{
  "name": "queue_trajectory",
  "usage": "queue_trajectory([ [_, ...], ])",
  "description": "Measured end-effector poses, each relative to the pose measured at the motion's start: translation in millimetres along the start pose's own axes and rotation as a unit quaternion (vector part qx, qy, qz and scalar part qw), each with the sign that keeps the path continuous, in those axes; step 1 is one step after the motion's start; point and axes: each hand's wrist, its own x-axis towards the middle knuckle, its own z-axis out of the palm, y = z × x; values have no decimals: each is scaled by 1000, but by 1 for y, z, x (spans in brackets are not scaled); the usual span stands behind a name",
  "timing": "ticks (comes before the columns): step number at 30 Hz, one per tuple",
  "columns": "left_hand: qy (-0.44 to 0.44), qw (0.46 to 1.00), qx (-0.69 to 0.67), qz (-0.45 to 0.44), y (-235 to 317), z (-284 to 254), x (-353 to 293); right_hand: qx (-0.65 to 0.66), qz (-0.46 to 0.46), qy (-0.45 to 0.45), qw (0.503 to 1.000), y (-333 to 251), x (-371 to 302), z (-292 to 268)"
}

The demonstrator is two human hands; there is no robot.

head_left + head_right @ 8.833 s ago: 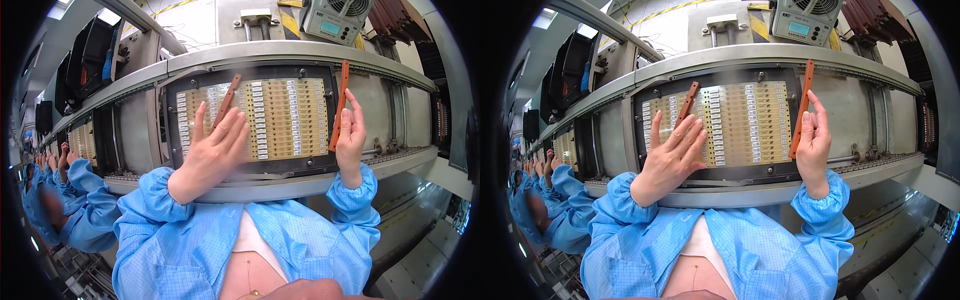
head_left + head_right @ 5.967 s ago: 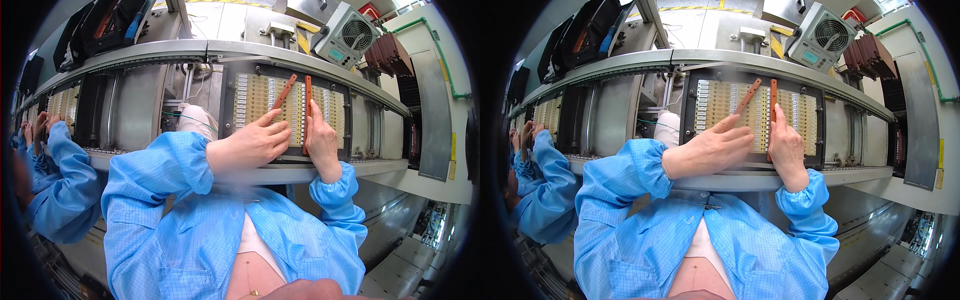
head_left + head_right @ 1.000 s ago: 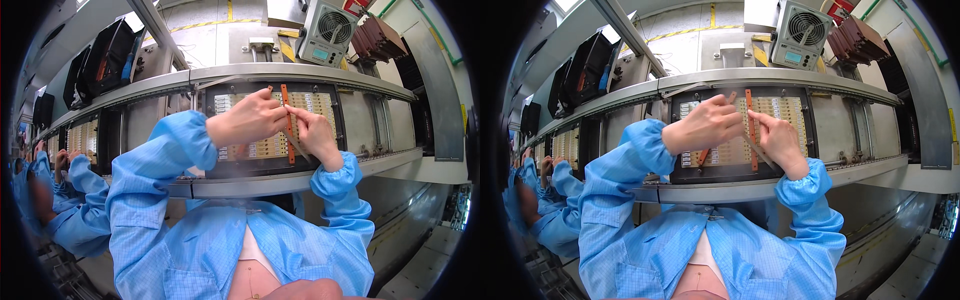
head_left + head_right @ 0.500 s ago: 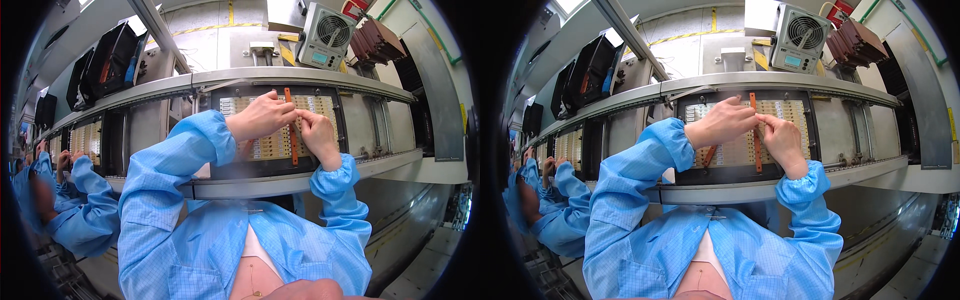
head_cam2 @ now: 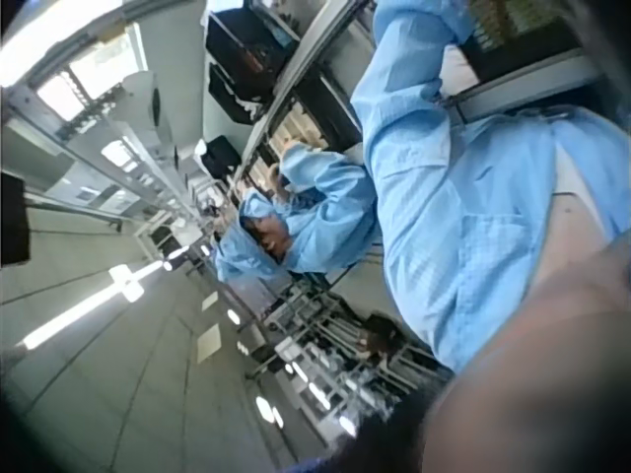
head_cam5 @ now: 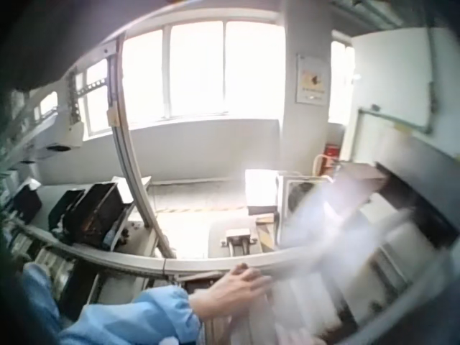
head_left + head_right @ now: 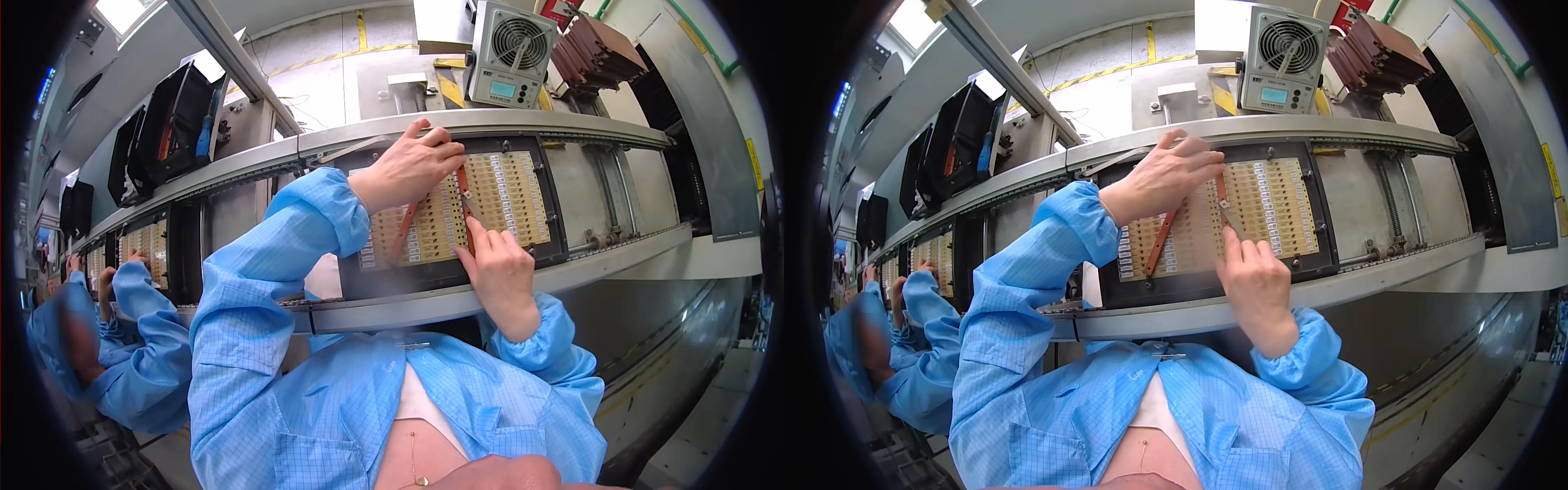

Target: An assembly line worker is seen placing components and stickers onto circuit boards and using a manual tool to secure parts.

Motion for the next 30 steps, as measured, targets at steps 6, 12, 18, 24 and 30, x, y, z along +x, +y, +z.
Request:
queue_trajectory([
  [6,-19,999,-31,-29,1,-3,-7,-32,1,9,999,-2,-10,17],
  [12,-50,996,67,-28,16,-6,9,-76,-8,20,997,1,-9,21],
  [18,-43,998,-1,-35,12,0,11,-24,2,20,1000,13,-9,16],
  [24,-47,994,-91,-29,-2,-3,3,-61,15,-10,998,7,-13,3],
  [30,-78,996,-48,-2,-1,-18,16,-94,9,-42,995,6,-13,0],
])
